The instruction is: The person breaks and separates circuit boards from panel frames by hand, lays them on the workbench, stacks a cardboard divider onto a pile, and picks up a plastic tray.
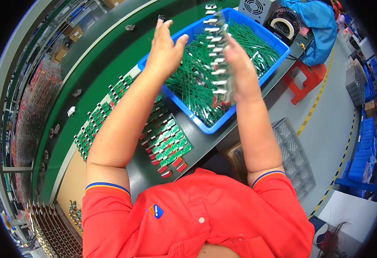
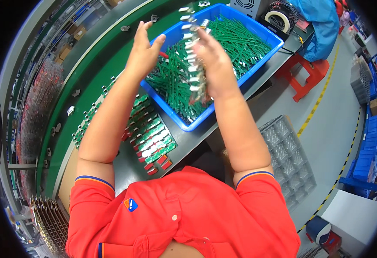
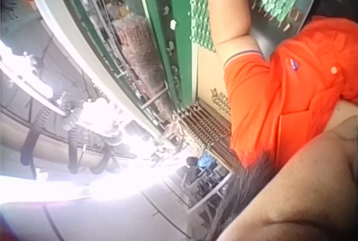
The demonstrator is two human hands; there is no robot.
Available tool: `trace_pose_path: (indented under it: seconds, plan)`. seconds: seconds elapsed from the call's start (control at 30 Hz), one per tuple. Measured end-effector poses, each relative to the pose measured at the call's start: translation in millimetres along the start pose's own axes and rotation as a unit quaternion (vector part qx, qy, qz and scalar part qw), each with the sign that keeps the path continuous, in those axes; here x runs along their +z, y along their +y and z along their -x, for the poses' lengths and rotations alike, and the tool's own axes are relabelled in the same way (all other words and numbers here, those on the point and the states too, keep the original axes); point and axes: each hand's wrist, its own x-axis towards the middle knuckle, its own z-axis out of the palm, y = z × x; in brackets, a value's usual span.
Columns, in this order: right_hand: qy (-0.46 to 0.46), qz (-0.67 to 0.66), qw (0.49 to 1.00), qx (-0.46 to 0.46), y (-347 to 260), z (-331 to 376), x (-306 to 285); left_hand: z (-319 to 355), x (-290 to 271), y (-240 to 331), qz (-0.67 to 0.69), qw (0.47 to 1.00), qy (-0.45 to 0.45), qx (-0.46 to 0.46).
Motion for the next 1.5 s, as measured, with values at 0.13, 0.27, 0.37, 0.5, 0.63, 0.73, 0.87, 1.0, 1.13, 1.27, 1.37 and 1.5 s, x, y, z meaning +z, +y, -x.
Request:
trace_pose_path:
  seconds: [0.13,0.27,0.37,0.5,0.63,0.73,0.87,1.0,1.13,1.27,1.37,1.5]
  plan:
    - [-0.105,-0.238,0.954,0.15,-15,-12,-8,14,-40,1,-0.022,0.999,-0.024,-0.001]
    - [-0.308,-0.466,0.809,0.186,-13,2,15,33,-78,11,0.11,0.988,-0.094,-0.058]
    - [-0.234,-0.414,0.856,0.205,-15,27,42,46,-113,19,0.251,0.953,-0.136,-0.101]
    - [-0.248,-0.363,0.875,0.202,-15,60,76,71,-161,19,0.317,0.933,-0.158,-0.066]
    - [-0.207,-0.408,0.849,0.263,-7,91,99,110,-210,24,0.328,0.923,-0.196,-0.05]
    - [-0.229,-0.42,0.827,0.295,4,112,123,139,-239,23,0.343,0.919,-0.181,-0.069]
    - [-0.21,-0.364,0.825,0.378,18,124,143,172,-273,18,0.36,0.92,-0.125,-0.086]
    - [-0.233,-0.287,0.833,0.412,43,127,155,196,-293,10,0.344,0.925,-0.12,-0.11]
    - [-0.301,-0.334,0.78,0.436,53,140,172,215,-298,5,0.369,0.917,-0.067,-0.137]
    - [-0.298,-0.405,0.708,0.497,58,159,190,225,-302,10,0.419,0.9,-0.025,-0.121]
    - [-0.279,-0.442,0.688,0.503,66,170,196,228,-303,10,0.463,0.88,-0.033,-0.1]
    - [-0.278,-0.398,0.744,0.459,58,162,190,238,-299,23,0.3,0.938,-0.067,-0.163]
